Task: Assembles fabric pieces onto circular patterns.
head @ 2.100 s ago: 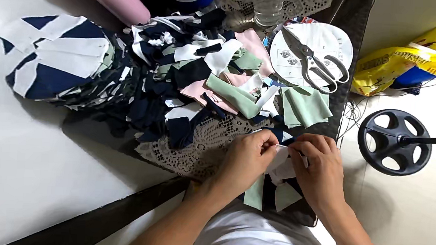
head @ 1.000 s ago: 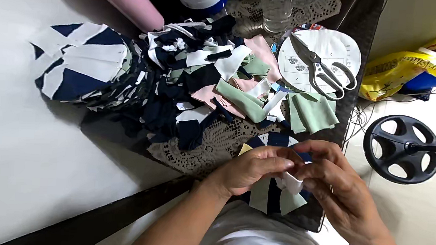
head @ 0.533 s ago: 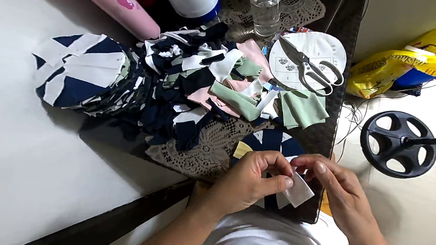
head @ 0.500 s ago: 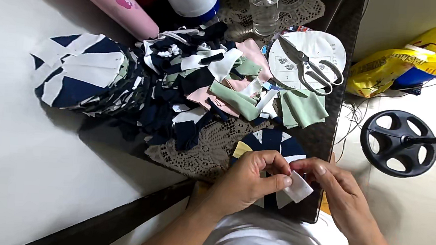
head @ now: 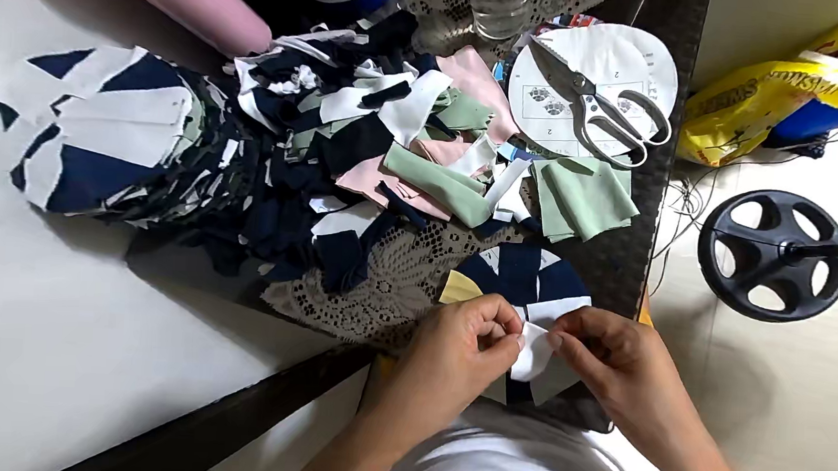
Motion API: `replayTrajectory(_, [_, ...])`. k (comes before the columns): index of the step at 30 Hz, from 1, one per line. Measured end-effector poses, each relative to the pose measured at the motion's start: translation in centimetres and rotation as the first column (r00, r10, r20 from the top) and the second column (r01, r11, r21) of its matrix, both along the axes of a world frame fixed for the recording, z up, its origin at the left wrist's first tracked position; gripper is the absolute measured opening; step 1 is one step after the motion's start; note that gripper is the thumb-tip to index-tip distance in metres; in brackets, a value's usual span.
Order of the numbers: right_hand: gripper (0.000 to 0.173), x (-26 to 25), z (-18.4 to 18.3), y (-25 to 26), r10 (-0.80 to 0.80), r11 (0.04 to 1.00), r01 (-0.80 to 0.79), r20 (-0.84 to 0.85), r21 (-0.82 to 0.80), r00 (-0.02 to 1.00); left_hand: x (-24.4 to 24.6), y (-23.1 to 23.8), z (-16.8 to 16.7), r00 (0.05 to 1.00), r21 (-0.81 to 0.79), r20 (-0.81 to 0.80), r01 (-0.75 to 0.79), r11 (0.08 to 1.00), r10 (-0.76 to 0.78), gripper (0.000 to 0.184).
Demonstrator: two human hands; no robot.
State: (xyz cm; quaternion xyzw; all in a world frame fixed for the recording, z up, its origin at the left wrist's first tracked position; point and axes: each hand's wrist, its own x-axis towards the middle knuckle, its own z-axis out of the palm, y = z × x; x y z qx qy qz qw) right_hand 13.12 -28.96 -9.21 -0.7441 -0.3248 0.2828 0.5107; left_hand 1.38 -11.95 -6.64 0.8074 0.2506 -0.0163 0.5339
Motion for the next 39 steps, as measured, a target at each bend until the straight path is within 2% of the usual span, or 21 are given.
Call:
replayTrajectory(2, [0.018,0.1,-0.6,0.8,-0.025,0.996,0.046,0.242,-0.082,0.97,0.8,0.0,-0.7,1.0,0.236,-0.017,0.002,0.972,0.002,0.011])
replayTrajectory(4, [0.017,0.4,-1.0,1.7,-0.047,0.991,0.093,0.39,-0.1,0.92,1.8,0.0,-1.4,0.999,0.432,0.043,-0.006,0.902,-0.015,0.014])
replayTrajectory(8, [0.014,1.2,-1.3,3.0,-0.096,0.971,0.194,0.523,-0.136,0.847,3.6,0.2,-2.8,0.987,0.573,0.16,-0.077,0.816,-0.019,0.015])
replayTrajectory(16, [0.009,2.3,-1.1,4.1,-0.084,0.938,0.267,0.601,-0.222,0.795,5.3,0.3,-4.0,0.983,0.625,0.186,-0.117,0.772,-0.001,0.012])
replayTrajectory(27, [0.009,3.1,-0.6,4.7,-0.005,0.926,0.238,0.619,-0.294,0.785,6.1,0.1,-4.0,0.987,0.651,0.158,-0.124,0.749,0.026,0.01])
replayTrajectory(31, [0.008,3.4,-0.8,4.6,-0.018,0.93,0.24,0.619,-0.278,0.786,6.3,0.0,-3.8,0.989,0.653,0.146,-0.122,0.748,0.033,0.01])
replayTrajectory(34, [0.011,3.6,-1.0,3.3,-0.088,0.937,0.269,0.593,-0.224,0.8,6.4,0.0,-3.8,0.987,0.645,0.155,-0.13,0.753,0.038,0.01])
replayTrajectory(39, [0.02,2.9,-2.3,0.6,-0.194,0.94,0.328,0.637,-0.097,0.746,6.3,0.0,-3.9,0.987,0.646,0.153,-0.134,0.752,0.044,0.01])
